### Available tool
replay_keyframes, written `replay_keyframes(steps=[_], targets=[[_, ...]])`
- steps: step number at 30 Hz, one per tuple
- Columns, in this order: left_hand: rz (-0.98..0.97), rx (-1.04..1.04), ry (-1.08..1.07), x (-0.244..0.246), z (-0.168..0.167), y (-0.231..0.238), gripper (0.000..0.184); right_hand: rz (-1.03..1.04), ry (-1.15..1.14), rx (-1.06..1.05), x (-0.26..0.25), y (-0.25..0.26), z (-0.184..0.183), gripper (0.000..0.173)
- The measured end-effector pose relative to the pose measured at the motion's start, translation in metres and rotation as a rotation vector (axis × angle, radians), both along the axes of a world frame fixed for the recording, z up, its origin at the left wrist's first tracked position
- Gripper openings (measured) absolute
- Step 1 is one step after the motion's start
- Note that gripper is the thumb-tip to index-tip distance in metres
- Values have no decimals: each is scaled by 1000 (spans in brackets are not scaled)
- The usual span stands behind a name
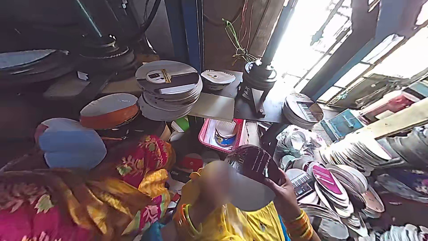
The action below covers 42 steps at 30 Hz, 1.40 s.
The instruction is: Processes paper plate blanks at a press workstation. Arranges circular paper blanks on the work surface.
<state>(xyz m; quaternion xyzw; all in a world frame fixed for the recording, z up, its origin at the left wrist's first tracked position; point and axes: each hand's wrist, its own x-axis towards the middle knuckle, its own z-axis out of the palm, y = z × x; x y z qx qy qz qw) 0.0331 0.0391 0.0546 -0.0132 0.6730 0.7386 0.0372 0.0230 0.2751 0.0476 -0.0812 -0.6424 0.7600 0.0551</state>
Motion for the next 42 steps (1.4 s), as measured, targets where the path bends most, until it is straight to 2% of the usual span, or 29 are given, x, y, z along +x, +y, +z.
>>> replay_keyframes(steps=[2,6,9,13,21,26,31,36,42], targets=[[-49,25,37,2,-6,-4,24,0,11,37,-1,7,-5,47],[-32,44,24,0,-6,-3,22,-34,30,-9,-6,13,-8,38],[-25,124,-47,-1,-5,-5,22,-32,22,-96,-7,15,-9,35],[-11,118,-56,-1,-4,-7,21,-12,25,-185,-7,15,-11,34],[45,26,211,-1,-20,-7,25,-39,50,-158,-9,13,-17,35],[91,-58,290,-2,-20,-7,24,-55,58,-153,-9,12,-14,34],[120,-74,332,-2,-24,-8,32,-46,44,-192,-7,9,-12,33],[95,-38,284,-2,-18,-7,25,-54,36,-194,-8,11,-12,32],[100,-41,330,0,-16,-5,19,-39,30,-186,-6,8,-12,35]])
